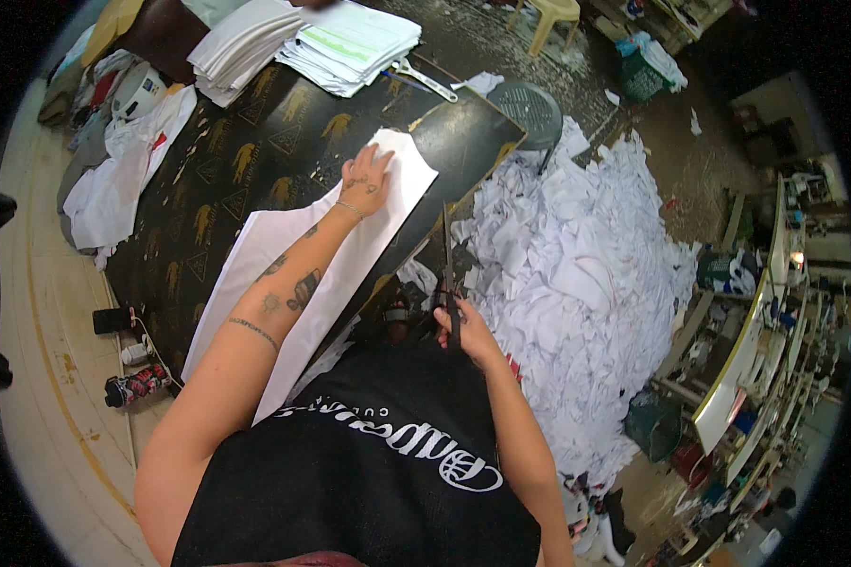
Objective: The person repeatedly lays out white fabric on a table, uses shears to cut the fabric into rectangular pieces, and stacks the cut pieces. The person also handles a red and white jersey, using it as a template to guide the cutting of the fabric.
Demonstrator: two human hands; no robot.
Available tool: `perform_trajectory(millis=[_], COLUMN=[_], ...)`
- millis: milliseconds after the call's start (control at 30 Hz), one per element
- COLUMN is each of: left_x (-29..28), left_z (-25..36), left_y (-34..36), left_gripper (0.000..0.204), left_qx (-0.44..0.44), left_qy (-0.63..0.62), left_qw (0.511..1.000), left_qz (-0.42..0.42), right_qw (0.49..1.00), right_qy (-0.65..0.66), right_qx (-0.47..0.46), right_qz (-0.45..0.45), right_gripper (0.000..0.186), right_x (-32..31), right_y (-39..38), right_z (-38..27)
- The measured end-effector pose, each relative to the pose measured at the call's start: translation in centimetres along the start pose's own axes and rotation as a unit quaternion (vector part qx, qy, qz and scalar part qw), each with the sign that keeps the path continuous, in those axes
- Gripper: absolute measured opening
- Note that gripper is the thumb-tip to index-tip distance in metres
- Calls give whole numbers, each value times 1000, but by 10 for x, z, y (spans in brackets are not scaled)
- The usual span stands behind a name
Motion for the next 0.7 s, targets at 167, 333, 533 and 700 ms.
perform_trajectory(millis=[167, 333, 533, 700], left_x=[-18, -29, -24, -30], left_z=[17, 17, 1, -18], left_y=[-72, -100, -91, -95], left_gripper=[23, 17, 34, 56], left_qx=[1, -68, -35, 10], left_qy=[-173, -241, -247, -170], left_qw=[974, 958, 957, 980], left_qz=[-146, -139, -145, -105], right_qw=[998, 996, 995, 983], right_qy=[39, 35, -91, -164], right_qx=[36, 43, 4, -28], right_qz=[-44, -67, -28, 79], right_gripper=[65, 64, 72, 88], right_x=[23, 35, 41, 51], right_y=[-19, -13, 43, 80], right_z=[15, 25, 12, -14])
Point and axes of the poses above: each hand's wrist, its own y-axis towards the middle knuckle, its own x-axis out of the palm, z = x × y, the point moved 8 cm from there along y, towards the middle knuckle, and after that the axes turned 3 degrees about -x, right-handed, at the moved point
